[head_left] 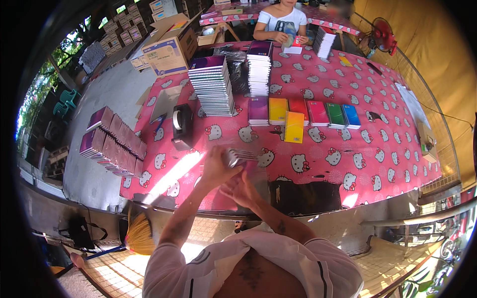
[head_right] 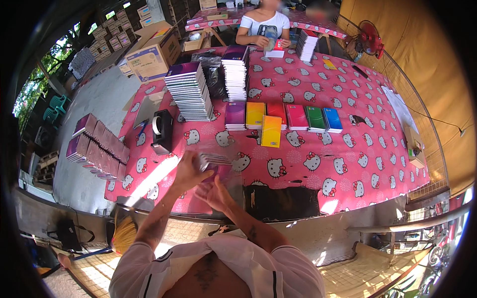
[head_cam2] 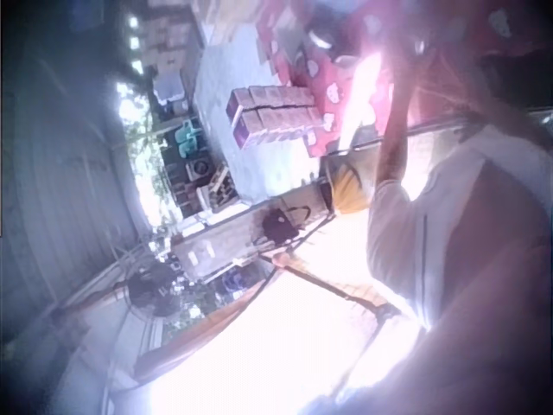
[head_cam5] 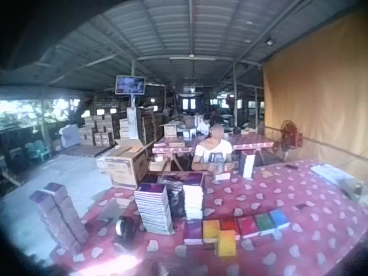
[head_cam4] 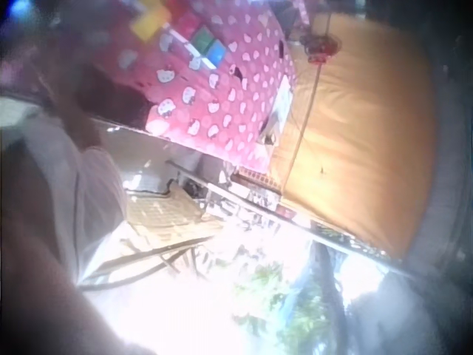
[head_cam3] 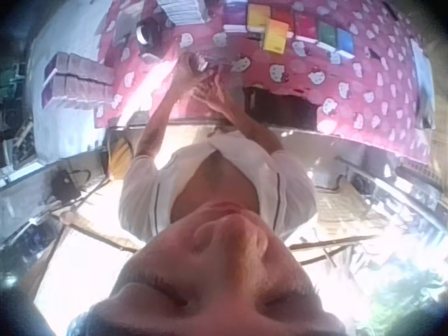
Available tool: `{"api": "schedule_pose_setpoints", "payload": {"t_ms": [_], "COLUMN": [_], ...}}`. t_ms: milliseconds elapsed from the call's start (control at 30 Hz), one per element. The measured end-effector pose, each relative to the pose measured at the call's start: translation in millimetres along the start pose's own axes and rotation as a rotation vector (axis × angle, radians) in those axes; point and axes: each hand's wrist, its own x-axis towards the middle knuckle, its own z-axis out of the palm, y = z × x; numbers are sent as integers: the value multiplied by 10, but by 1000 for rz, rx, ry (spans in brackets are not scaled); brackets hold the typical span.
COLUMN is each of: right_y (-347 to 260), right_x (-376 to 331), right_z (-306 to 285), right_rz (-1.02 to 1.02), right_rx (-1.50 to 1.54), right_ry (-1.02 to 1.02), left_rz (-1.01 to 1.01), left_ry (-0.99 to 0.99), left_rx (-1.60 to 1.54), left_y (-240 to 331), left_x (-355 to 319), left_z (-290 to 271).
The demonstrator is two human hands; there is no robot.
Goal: The person places colorful notepads into clear plastic bags, uses a tape dispenser to seal the bags, and stacks the finished items on a table.
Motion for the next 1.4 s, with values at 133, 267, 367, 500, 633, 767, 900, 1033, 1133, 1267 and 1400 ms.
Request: {"api": "schedule_pose_setpoints", "payload": {"t_ms": [133,267,367,500,633,767,900,1033,1133,1267,1400], "right_y": [-638,-943,-1038,-1161,-789,-447,-369,-221,-211,-265,-280], "right_x": [-15,-2,21,-55,-177,-152,-47,-28,-73,-106,-72], "right_z": [189,68,299,740,1467,1499,1310,1298,1335,1341,1433], "right_rz": [-245,-428,-250,-624,-1031,-947,-936,-859,-904,-885,-794], "right_rx": [-887,-2000,-1490,-1421,-2052,-2521,-2534,-2551,-2598,-2592,-2463], "right_ry": [-10,8,27,50,48,-9,58,105,163,235,141], "left_rz": [-139,-51,43,68,-89,-524,-378,-450,-311,310,308], "left_ry": [132,70,168,510,823,435,697,742,476,18,-169], "left_rx": [-513,-833,-410,-483,186,-607,-840,-114,517,-395,-354], "left_y": [-694,-639,-166,-378,-1817,-2316,-2331,-2302,-1927,-752,-277], "left_x": [-788,-605,-397,-147,134,397,348,68,64,-181,-145], "left_z": [221,141,66,-271,-981,-1174,-659,-737,-1055,-931,-743]}}
